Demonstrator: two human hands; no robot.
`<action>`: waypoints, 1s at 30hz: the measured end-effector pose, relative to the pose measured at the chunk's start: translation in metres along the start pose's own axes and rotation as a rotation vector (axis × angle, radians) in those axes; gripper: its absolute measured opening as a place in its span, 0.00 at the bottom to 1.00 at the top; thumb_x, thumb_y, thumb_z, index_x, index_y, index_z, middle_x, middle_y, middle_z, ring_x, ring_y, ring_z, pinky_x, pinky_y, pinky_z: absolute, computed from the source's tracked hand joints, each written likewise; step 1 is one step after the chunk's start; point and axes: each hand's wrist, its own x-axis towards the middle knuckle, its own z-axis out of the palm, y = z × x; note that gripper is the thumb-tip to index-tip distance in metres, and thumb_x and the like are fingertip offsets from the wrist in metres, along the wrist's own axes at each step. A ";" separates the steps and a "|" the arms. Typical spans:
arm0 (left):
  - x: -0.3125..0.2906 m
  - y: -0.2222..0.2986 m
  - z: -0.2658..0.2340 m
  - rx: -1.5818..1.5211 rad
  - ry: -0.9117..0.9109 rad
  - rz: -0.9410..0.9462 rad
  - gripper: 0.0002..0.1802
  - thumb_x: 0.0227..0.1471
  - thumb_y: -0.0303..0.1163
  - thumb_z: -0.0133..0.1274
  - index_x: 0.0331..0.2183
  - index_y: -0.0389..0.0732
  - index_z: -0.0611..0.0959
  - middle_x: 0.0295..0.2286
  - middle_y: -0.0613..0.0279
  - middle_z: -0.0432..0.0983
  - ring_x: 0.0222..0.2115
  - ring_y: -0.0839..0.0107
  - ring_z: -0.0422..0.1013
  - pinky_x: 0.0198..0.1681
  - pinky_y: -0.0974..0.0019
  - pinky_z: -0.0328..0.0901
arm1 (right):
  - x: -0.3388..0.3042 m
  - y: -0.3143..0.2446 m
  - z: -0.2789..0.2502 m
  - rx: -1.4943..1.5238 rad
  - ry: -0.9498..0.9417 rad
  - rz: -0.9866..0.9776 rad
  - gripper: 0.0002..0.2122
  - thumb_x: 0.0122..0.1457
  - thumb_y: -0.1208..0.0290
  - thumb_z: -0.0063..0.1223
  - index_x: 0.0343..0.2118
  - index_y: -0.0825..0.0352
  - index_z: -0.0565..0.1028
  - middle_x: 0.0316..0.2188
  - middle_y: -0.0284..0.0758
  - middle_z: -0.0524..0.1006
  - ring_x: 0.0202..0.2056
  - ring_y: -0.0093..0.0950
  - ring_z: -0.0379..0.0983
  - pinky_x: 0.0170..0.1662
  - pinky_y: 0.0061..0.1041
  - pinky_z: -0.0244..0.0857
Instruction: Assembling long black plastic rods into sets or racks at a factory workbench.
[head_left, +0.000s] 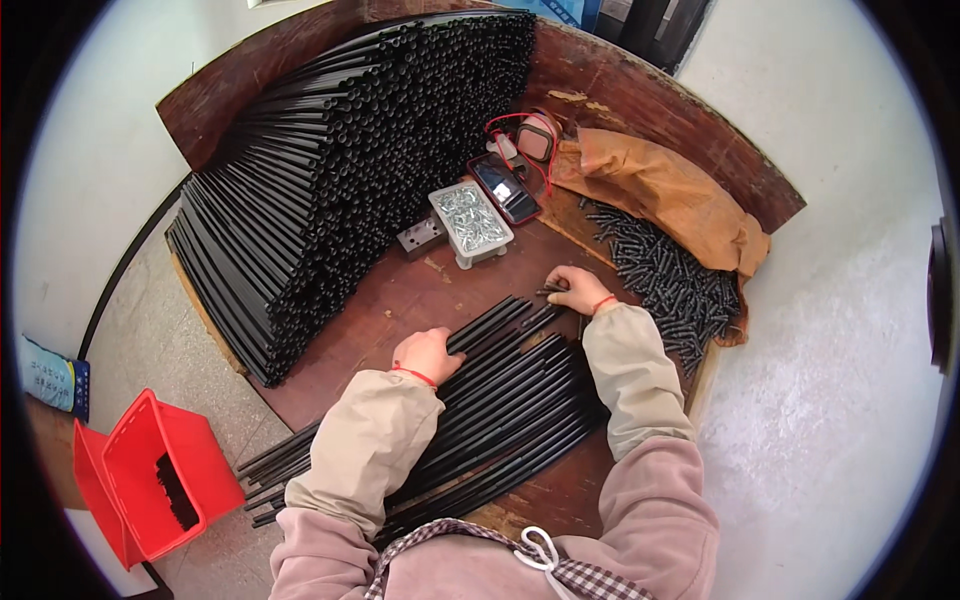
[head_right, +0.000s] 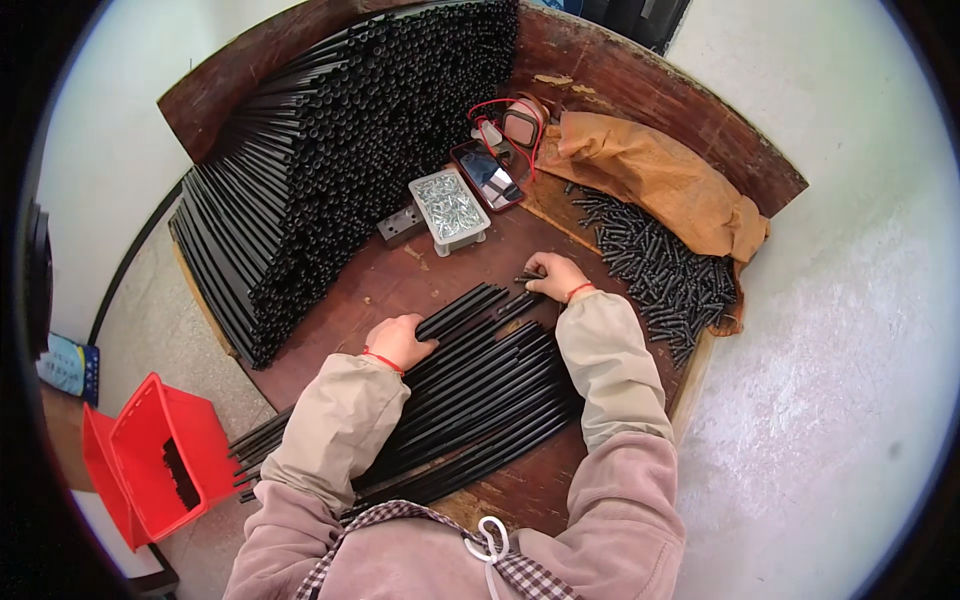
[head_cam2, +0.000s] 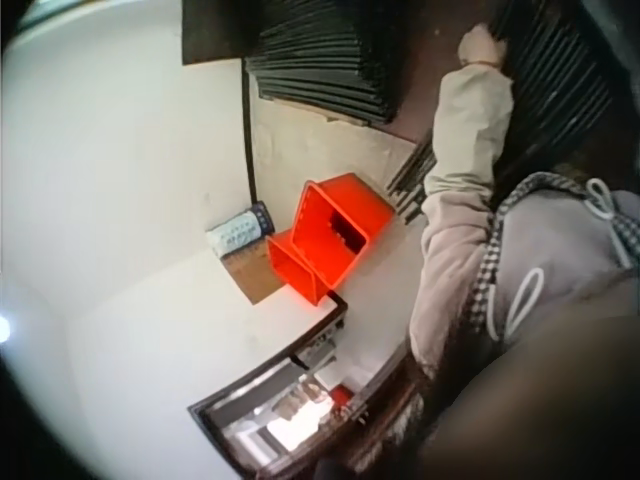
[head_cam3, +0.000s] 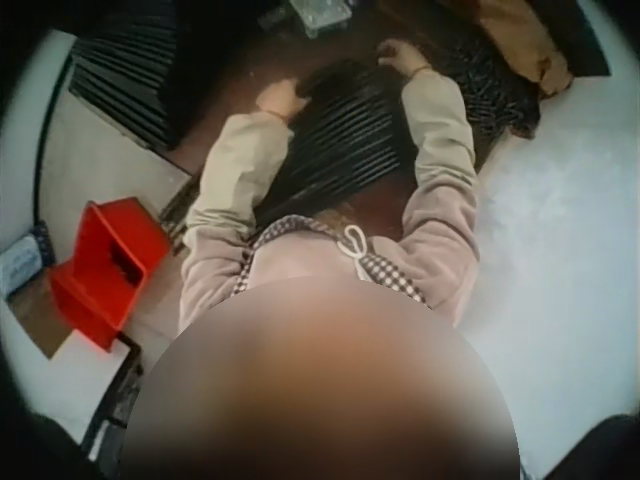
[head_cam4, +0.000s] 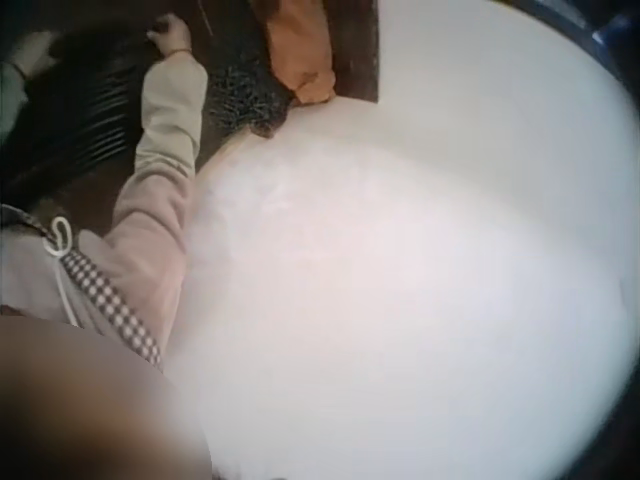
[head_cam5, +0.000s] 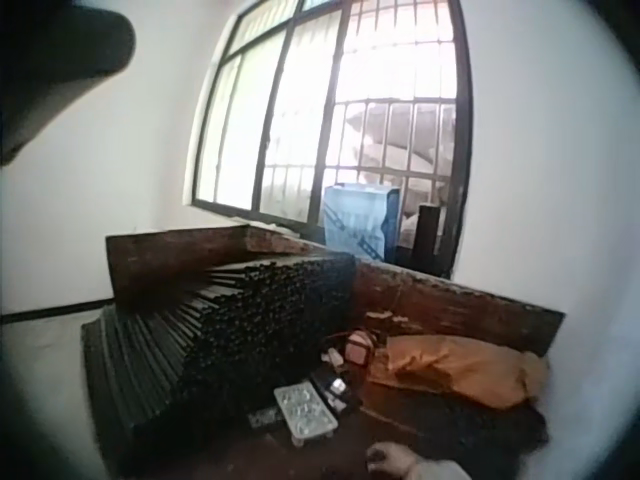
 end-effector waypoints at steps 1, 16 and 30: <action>0.002 0.000 0.000 -0.005 -0.008 -0.020 0.18 0.36 0.41 0.54 0.33 0.43 0.79 0.30 0.56 0.77 0.32 0.56 0.72 0.36 0.60 0.66 | 0.001 0.004 -0.002 0.057 -0.075 -0.017 0.12 0.43 0.75 0.57 0.34 0.60 0.76 0.29 0.33 0.71 0.31 0.28 0.68 0.37 0.21 0.63; 0.011 -0.002 0.009 -0.036 0.086 0.059 0.18 0.34 0.39 0.56 0.32 0.43 0.81 0.28 0.57 0.77 0.31 0.56 0.72 0.35 0.60 0.66 | -0.002 -0.018 0.023 0.416 -0.062 -0.299 0.12 0.45 0.79 0.51 0.35 0.61 0.77 0.31 0.32 0.72 0.33 0.26 0.69 0.40 0.20 0.62; -0.026 -0.022 -0.003 -0.001 0.039 0.027 0.18 0.30 0.39 0.56 0.28 0.39 0.81 0.24 0.54 0.77 0.26 0.54 0.71 0.30 0.61 0.66 | -0.020 -0.036 0.027 -0.148 0.049 -0.537 0.12 0.45 0.77 0.50 0.35 0.62 0.76 0.31 0.29 0.71 0.35 0.29 0.67 0.41 0.22 0.63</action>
